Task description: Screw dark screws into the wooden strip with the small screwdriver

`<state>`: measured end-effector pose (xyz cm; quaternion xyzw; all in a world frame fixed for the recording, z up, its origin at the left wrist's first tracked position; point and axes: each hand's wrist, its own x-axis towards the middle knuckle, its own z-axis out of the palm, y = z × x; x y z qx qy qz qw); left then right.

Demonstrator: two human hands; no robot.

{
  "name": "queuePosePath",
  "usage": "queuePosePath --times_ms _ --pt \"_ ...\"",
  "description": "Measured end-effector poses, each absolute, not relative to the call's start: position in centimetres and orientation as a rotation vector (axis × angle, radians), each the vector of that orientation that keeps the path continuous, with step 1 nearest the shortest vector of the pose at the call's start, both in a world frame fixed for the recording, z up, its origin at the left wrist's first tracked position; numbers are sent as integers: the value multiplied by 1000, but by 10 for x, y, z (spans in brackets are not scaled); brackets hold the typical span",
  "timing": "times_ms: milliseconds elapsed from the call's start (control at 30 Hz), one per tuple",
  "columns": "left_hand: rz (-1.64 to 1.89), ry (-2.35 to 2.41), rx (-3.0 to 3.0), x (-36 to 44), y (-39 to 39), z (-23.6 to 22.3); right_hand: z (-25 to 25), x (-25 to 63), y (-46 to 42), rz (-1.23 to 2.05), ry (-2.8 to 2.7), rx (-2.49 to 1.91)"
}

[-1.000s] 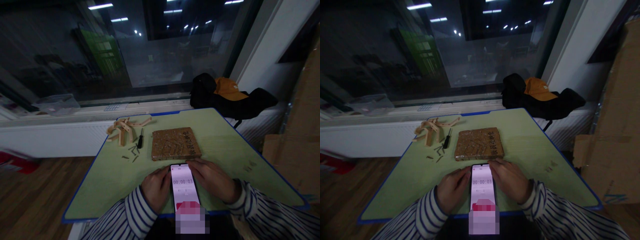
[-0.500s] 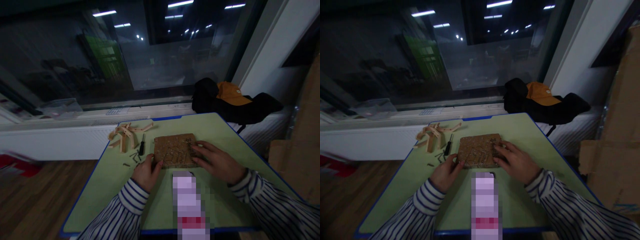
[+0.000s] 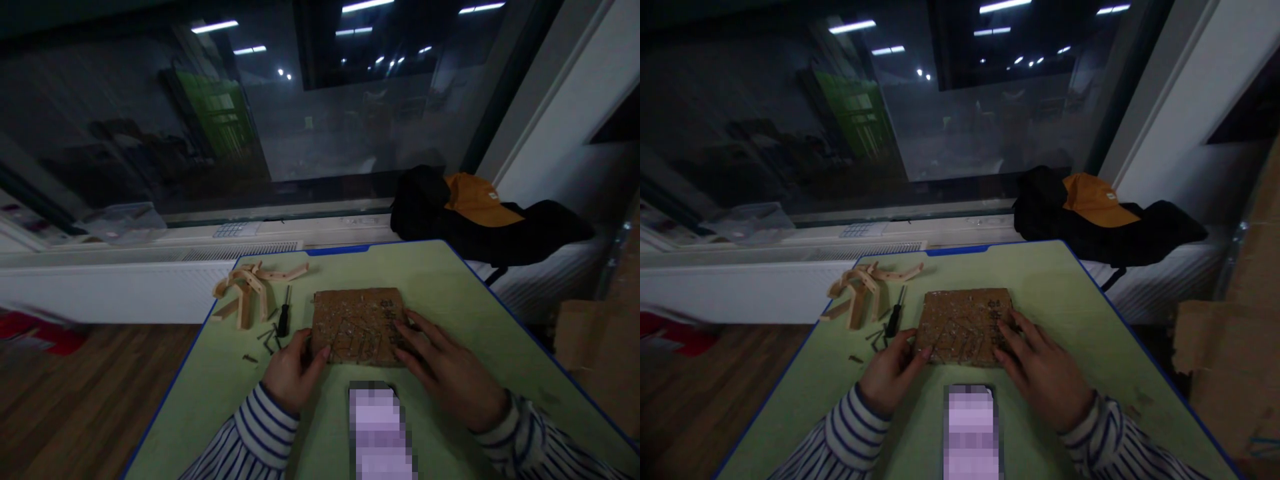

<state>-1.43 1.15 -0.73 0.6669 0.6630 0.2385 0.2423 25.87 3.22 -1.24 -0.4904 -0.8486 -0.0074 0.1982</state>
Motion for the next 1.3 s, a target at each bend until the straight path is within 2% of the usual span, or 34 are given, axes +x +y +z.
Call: queuePosePath --times_ms 433,667,833,967,1133,1300 --pt "763 1783 1830 -14 8 -9 -13 270 35 -71 -2425 -1259" --pt "890 1899 1882 -31 10 5 18 278 57 -212 -2422 -1178" --pt "902 1960 1979 -54 27 33 57 248 78 -9 -2577 -1020" --pt "956 2188 1962 -85 47 48 72 206 98 235 -2622 -1071" --pt "1054 2495 1837 -115 54 38 76 153 125 296 -2715 -1064" --pt "1075 2594 1816 -127 53 22 76 97 142 417 -2865 -1114"
